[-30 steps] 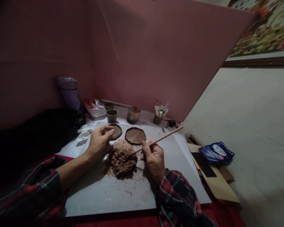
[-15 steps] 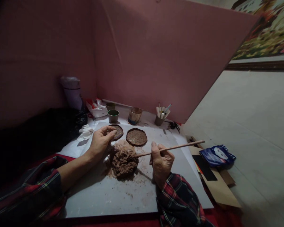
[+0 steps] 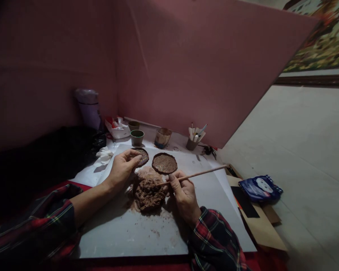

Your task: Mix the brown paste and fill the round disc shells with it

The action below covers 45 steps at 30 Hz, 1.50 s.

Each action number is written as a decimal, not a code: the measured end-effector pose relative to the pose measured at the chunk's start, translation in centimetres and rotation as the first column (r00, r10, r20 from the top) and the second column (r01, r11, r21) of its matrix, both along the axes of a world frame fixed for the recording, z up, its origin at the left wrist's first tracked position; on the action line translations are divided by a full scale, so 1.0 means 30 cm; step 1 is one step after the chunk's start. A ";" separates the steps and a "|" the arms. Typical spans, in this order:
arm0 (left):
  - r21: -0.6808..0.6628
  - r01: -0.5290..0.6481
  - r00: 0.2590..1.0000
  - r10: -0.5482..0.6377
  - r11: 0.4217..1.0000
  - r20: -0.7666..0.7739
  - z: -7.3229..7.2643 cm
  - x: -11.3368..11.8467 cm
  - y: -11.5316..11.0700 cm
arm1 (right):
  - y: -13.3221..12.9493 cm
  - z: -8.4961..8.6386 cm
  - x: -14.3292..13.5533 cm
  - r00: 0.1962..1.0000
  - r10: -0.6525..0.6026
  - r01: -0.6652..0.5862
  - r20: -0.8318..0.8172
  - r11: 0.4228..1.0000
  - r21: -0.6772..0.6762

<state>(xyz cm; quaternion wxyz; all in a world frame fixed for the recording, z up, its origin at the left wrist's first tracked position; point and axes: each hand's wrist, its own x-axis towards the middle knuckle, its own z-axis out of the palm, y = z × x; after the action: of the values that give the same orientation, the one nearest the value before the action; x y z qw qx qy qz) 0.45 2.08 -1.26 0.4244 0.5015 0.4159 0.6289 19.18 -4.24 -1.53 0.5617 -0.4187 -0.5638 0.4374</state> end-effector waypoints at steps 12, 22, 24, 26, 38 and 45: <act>-0.017 0.001 0.999 0.000 1.000 0.035 0.008 0.002 -0.003 | 0.003 0.014 0.009 0.964 -0.238 0.240 -0.118 0.971 0.001; -0.017 0.009 0.999 -0.009 1.000 0.035 0.008 0.002 -0.003 | -0.003 0.011 -0.027 0.982 -0.008 -0.015 -0.190 0.993 -0.116; -0.021 0.012 0.999 -0.011 1.000 0.051 0.010 0.003 -0.004 | -0.001 0.017 -0.024 0.970 -0.037 0.019 -0.240 0.997 -0.076; -0.018 0.008 0.998 -0.007 1.000 0.056 0.010 0.003 -0.003 | 0.002 0.022 -0.019 0.960 -0.059 0.041 -0.275 0.997 -0.071; -0.017 0.007 1.000 -0.007 1.000 0.021 0.002 0.003 -0.001 | 0.060 -0.006 0.013 0.956 0.045 -0.128 -0.288 0.953 -0.276; -0.049 0.002 1.000 -0.002 0.999 0.009 0.032 0.005 -0.018 | 0.046 0.003 0.009 0.962 0.014 -0.075 -0.272 0.974 -0.214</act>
<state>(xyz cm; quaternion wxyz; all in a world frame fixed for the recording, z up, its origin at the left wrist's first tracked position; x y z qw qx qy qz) 0.60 1.54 -0.32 0.4390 0.4887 0.4288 0.6202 19.44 -2.86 -1.44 0.5727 -0.4027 -0.4394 0.5629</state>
